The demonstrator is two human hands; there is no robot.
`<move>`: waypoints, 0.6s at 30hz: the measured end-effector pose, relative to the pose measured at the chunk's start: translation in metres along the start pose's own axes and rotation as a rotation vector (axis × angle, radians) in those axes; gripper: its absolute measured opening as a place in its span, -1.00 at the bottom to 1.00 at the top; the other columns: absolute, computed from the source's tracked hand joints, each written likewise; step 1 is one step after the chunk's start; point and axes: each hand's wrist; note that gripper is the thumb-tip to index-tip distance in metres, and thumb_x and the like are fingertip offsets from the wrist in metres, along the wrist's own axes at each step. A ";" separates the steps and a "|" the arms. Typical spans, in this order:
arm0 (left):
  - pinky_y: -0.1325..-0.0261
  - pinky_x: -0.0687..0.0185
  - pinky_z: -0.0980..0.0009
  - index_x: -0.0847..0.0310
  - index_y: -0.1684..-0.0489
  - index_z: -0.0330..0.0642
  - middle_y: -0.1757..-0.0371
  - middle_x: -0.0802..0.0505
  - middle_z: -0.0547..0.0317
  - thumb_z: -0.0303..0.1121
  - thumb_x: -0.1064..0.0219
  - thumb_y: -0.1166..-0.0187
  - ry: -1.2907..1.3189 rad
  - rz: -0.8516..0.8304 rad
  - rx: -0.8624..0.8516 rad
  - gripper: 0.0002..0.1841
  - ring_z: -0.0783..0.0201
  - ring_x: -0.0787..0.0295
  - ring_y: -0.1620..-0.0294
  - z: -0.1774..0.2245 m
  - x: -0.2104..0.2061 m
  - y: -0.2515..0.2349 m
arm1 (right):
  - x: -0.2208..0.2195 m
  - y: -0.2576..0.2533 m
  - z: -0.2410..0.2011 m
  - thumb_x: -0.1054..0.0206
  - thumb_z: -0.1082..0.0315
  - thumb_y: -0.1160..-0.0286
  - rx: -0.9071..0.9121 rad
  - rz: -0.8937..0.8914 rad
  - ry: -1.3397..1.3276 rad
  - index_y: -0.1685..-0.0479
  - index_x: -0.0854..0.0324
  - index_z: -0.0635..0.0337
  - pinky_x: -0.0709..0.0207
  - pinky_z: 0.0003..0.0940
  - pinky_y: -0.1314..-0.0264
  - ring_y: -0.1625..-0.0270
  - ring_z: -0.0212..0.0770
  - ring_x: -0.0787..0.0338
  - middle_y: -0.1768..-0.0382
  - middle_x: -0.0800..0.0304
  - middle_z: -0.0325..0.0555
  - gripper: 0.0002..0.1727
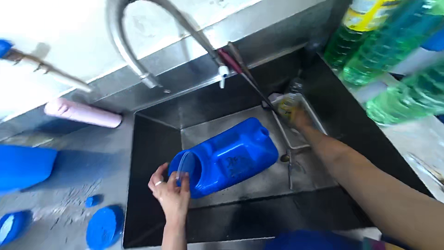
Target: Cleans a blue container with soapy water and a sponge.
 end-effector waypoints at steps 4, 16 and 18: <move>-0.02 -0.80 0.50 -0.53 0.20 -0.45 0.05 -0.87 0.14 -0.55 -0.10 -0.47 0.472 0.137 0.266 -0.86 0.48 -0.86 0.09 -0.006 0.037 -0.002 | -0.004 -0.012 0.029 -0.58 0.29 -0.36 0.035 0.007 0.167 -0.75 -0.21 0.37 -0.28 0.44 -0.61 -0.70 0.53 -0.30 -0.68 -0.24 0.55 -0.08; -0.62 -0.01 -0.52 -0.43 -0.51 -0.58 -0.61 -0.36 -0.71 0.16 -0.35 -0.48 -0.202 -0.132 0.152 -0.12 -0.65 -0.17 -0.67 -0.150 0.092 -0.049 | 0.098 0.081 -0.191 -0.12 0.46 -0.44 0.640 0.114 -0.657 -0.38 -0.33 0.53 -0.58 0.04 -0.22 -0.19 0.07 -0.68 -0.20 -0.60 0.39 -0.50; -0.69 -0.16 -0.31 -0.41 -0.60 -0.44 -0.64 -0.43 -0.52 0.52 -0.27 -0.23 0.027 -0.310 -0.029 0.16 -0.43 -0.26 -0.71 -0.087 0.054 -0.045 | 0.088 0.075 -0.252 -0.26 0.07 -0.68 0.537 0.003 -0.614 -0.49 -0.34 0.48 -0.55 0.16 -0.35 -0.29 0.18 -0.69 -0.27 -0.63 0.41 -0.35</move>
Point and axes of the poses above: each hand's wrist, its own y-axis away from the middle knuckle, its own x-axis out of the back of the hand, z = x × y
